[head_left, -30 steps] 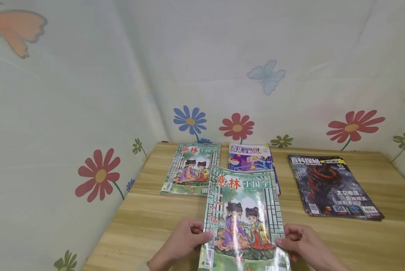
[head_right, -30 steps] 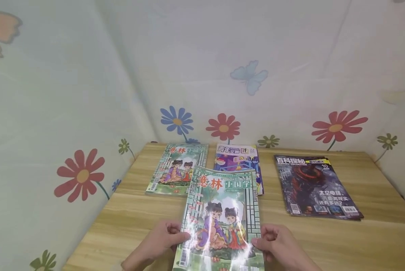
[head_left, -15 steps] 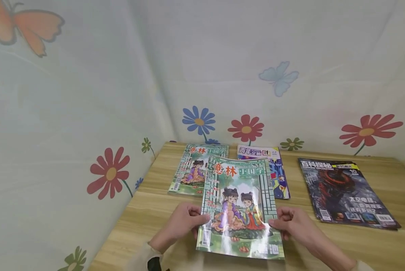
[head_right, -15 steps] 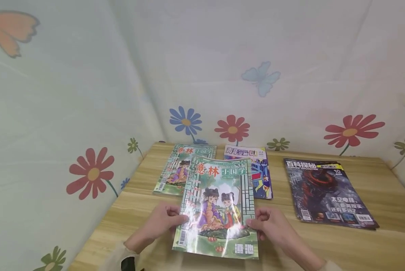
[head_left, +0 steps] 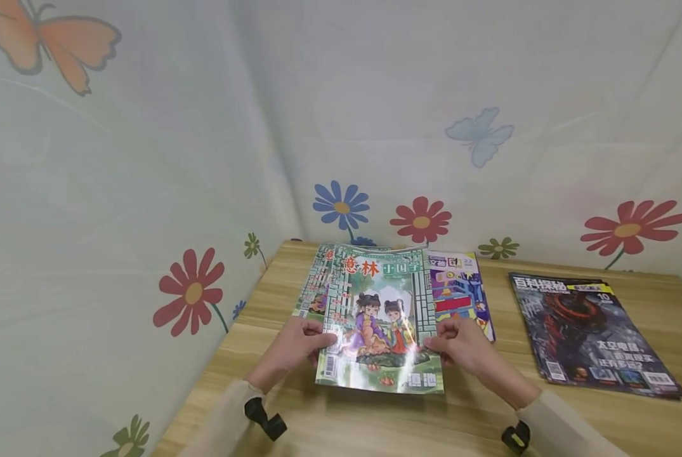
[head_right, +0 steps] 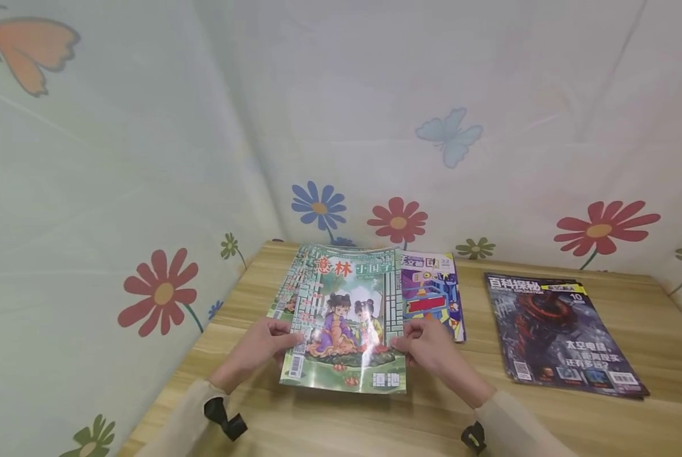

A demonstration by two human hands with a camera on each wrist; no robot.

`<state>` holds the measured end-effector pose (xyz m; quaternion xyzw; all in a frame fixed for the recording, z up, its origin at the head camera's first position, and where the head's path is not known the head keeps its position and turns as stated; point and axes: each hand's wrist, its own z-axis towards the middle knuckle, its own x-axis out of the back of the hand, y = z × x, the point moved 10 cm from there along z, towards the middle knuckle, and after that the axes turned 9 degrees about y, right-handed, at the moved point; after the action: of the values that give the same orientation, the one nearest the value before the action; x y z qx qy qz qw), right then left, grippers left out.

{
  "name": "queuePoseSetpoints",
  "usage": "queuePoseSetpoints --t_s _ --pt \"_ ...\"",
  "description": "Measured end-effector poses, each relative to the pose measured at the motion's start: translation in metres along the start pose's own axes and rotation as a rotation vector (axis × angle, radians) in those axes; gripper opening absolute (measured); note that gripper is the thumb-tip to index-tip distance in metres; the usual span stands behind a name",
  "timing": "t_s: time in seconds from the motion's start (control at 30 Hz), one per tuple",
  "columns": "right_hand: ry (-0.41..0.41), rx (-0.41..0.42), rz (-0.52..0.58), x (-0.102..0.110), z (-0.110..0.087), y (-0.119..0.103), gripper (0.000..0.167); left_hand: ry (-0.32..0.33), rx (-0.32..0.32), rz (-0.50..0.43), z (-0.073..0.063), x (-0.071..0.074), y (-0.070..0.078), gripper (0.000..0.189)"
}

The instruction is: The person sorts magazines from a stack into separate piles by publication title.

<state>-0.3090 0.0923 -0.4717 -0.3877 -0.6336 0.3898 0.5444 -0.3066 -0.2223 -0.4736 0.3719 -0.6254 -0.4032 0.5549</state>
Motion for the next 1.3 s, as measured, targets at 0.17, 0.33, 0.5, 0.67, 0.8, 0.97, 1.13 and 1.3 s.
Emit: queuePoseSetpoints --t_s 0.17,0.33,0.5,0.67,0.8,0.97,1.13,1.3 --pt "0.03 0.028 -0.061 -0.012 0.02 -0.009 0.025 0.056 0.041 0.007 0.017 0.017 -0.015 0.024" --pt "0.075 0.032 -0.137 -0.022 0.04 -0.013 0.031 0.092 0.054 0.014 0.033 0.03 -0.023 0.023" --pt "0.091 0.023 -0.148 -0.033 0.058 -0.015 0.034 0.126 0.03 0.064 0.052 0.042 -0.027 0.031" --pt "0.094 0.033 -0.161 -0.045 0.075 -0.018 0.038 0.17 0.106 0.069 0.067 0.053 -0.04 0.023" --pt "0.091 0.039 -0.179 -0.052 0.086 -0.02 0.037 0.181 0.129 0.095 0.078 0.061 -0.046 0.024" --pt "0.087 0.027 -0.202 -0.057 0.099 -0.019 0.044 0.165 0.09 0.147 0.092 0.064 -0.043 0.033" --pt "0.078 0.031 -0.228 -0.066 0.11 -0.02 0.051 0.203 0.086 0.243 0.101 0.072 -0.044 0.03" --pt "0.09 0.048 -0.26 -0.072 0.117 -0.022 0.054 0.223 0.102 0.332 0.108 0.077 -0.048 0.03"
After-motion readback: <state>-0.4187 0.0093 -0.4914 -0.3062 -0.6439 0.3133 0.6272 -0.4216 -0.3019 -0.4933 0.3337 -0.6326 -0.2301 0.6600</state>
